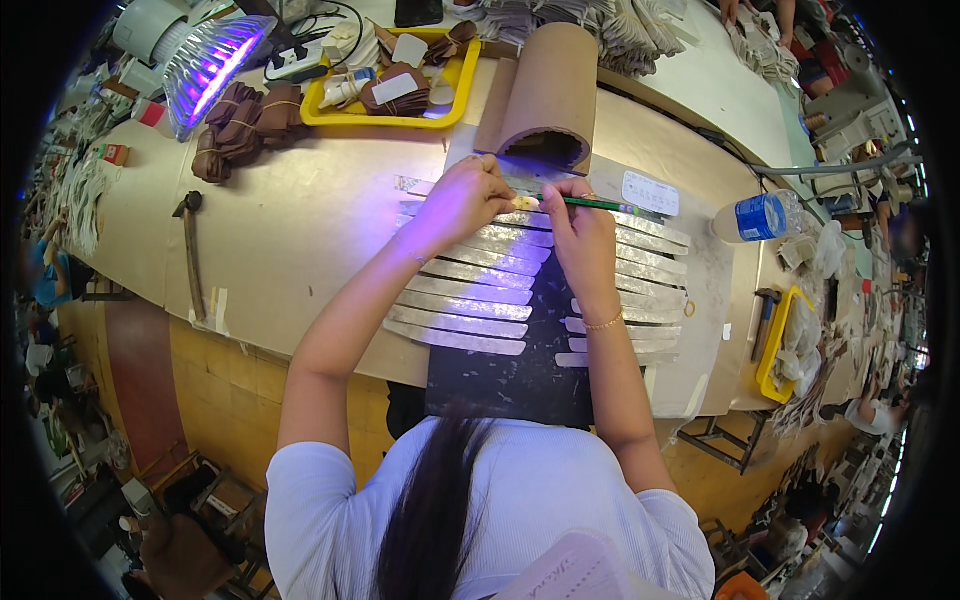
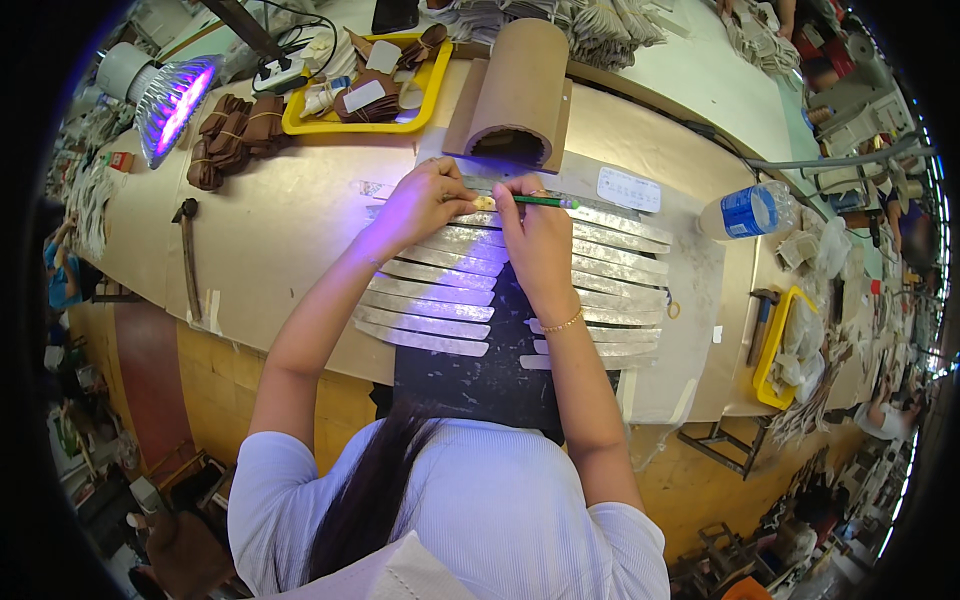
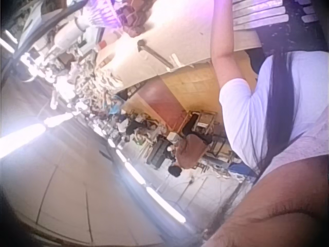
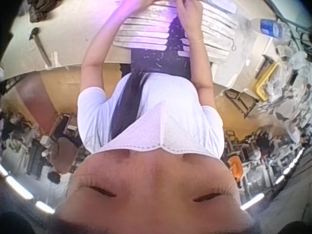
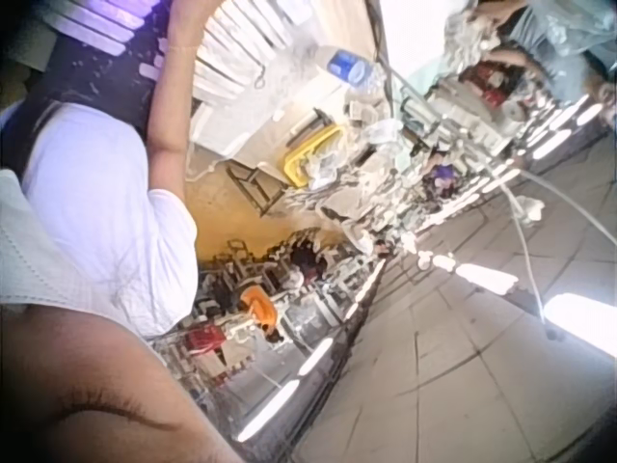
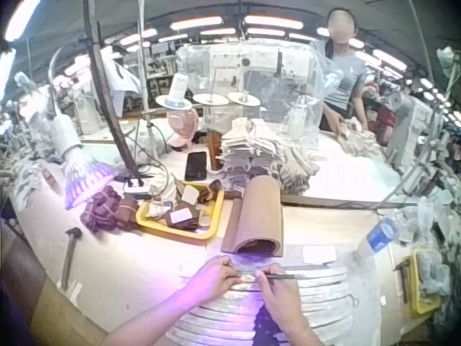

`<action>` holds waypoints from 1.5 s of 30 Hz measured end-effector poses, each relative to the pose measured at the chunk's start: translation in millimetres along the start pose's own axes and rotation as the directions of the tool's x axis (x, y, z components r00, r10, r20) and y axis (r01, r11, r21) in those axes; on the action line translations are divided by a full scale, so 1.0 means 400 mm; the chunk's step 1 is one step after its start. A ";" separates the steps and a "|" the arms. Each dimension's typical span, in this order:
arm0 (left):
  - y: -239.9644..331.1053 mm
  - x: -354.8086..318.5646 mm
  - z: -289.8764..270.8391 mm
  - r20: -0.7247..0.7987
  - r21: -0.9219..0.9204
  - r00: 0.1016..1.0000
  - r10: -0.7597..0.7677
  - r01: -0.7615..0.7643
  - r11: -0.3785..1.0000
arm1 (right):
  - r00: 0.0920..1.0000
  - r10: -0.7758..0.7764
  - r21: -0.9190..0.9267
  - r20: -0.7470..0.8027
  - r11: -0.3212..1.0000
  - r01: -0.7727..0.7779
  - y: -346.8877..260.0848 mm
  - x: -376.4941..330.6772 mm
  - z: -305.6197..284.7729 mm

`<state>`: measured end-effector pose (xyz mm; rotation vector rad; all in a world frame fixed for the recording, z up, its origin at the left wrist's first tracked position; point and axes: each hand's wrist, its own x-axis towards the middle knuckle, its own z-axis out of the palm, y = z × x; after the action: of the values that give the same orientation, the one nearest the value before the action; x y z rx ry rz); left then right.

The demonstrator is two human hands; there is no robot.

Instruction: The person arranges multiple white fabric strips on a black cutting mat, then uses a ruler and pencil to mark measurements on each strip. After marking, the person gathers the strips and places them into a yellow bin.

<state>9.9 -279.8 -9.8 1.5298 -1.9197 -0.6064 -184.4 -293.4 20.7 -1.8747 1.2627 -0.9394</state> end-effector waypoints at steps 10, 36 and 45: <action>0.006 0.009 0.007 0.000 0.016 1.000 0.014 -0.014 1.000 | 0.994 -0.057 -0.218 0.089 0.973 0.075 0.015 0.021 0.020; 0.048 -0.016 -0.075 -0.107 -0.010 0.993 -0.038 0.037 0.999 | 0.999 0.027 0.122 -0.024 0.992 -0.023 -0.009 -0.016 -0.110; -0.095 -0.239 -0.229 -0.325 0.020 0.899 -0.293 0.316 0.949 | 0.976 0.180 0.429 -0.121 0.896 -0.112 0.056 -0.156 -0.247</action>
<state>115.1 -193.9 13.2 1.8682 -1.4854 -0.3895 -295.3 -254.8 40.3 -1.3727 1.1600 -1.1888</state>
